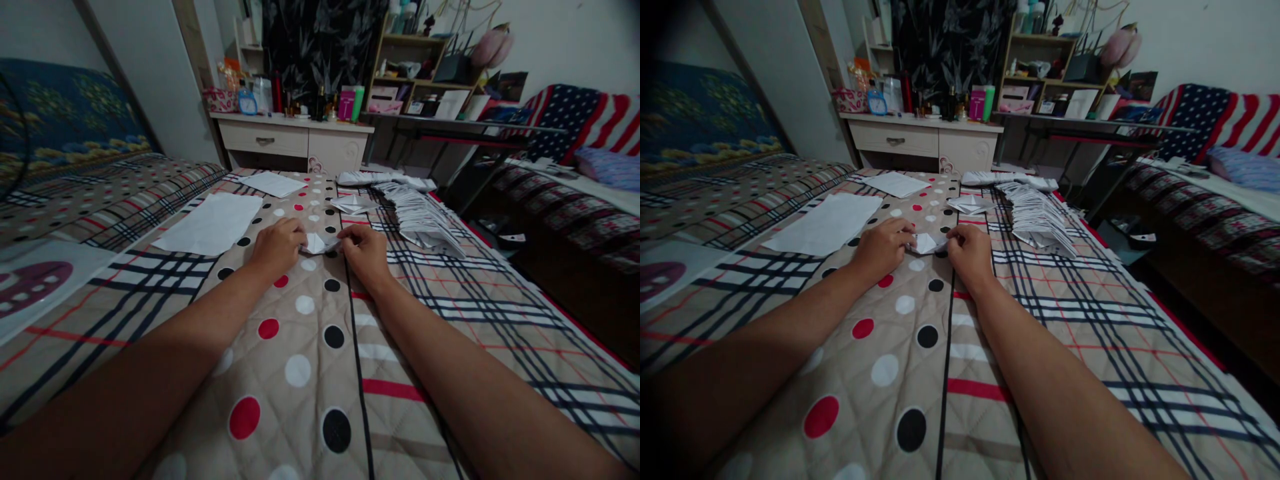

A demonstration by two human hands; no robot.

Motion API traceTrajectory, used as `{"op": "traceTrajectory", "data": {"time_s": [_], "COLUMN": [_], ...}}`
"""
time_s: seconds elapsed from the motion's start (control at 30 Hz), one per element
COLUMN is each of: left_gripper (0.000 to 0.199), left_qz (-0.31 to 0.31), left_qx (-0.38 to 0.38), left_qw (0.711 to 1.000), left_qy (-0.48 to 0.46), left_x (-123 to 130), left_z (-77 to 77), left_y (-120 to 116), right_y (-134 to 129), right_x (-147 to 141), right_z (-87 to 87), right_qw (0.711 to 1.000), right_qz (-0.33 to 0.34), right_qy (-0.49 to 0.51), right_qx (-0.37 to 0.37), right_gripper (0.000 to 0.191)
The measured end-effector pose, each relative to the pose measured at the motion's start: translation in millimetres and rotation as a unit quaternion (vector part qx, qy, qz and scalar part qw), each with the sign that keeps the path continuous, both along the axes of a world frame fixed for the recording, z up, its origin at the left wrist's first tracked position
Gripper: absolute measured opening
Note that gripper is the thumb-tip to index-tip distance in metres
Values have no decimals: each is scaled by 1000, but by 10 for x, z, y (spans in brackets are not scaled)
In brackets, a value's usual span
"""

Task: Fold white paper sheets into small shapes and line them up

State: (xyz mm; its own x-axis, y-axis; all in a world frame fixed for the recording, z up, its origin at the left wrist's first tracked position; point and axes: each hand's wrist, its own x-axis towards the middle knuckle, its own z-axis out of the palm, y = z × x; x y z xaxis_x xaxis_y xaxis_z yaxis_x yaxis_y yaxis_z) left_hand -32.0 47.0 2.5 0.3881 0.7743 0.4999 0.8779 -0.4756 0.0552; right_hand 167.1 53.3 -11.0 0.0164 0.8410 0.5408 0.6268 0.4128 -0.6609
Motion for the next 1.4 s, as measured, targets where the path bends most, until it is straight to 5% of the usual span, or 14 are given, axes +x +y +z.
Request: {"op": "traceTrajectory", "data": {"time_s": [0.23, 0.43, 0.77, 0.93, 1.1, 1.27, 1.4], "left_gripper": [36, 25, 13, 22, 29, 17, 15], "left_qz": [30, 9, -33, 15, -34, 0, 23], "left_qx": [-83, -83, -60, -85, -116, -150, -149], "left_qw": [995, 996, 996, 979, 952, 953, 965], "left_qy": [46, 22, -55, -183, -283, -264, -215], "left_x": [39, 49, 49, 22, 42, 42, 3], "left_z": [20, 13, -20, -85, -136, -147, -154], "left_y": [-14, -59, 8, 48, 86, 127, 161], "right_y": [-79, -97, -55, -21, 22, 26, 21], "right_x": [-8, -30, -26, -25, -26, -33, -31], "right_z": [63, 60, 43, 1, -51, -41, 5], "right_qw": [990, 978, 989, 990, 982, 990, 991], "right_qz": [-17, -4, 64, 68, 78, 60, 67], "right_qy": [-116, -195, -111, -2, 92, 69, -12], "right_qx": [-82, -70, -79, -122, -143, -106, -111], "right_gripper": [24, 22, 21, 22, 26, 34, 12]}}
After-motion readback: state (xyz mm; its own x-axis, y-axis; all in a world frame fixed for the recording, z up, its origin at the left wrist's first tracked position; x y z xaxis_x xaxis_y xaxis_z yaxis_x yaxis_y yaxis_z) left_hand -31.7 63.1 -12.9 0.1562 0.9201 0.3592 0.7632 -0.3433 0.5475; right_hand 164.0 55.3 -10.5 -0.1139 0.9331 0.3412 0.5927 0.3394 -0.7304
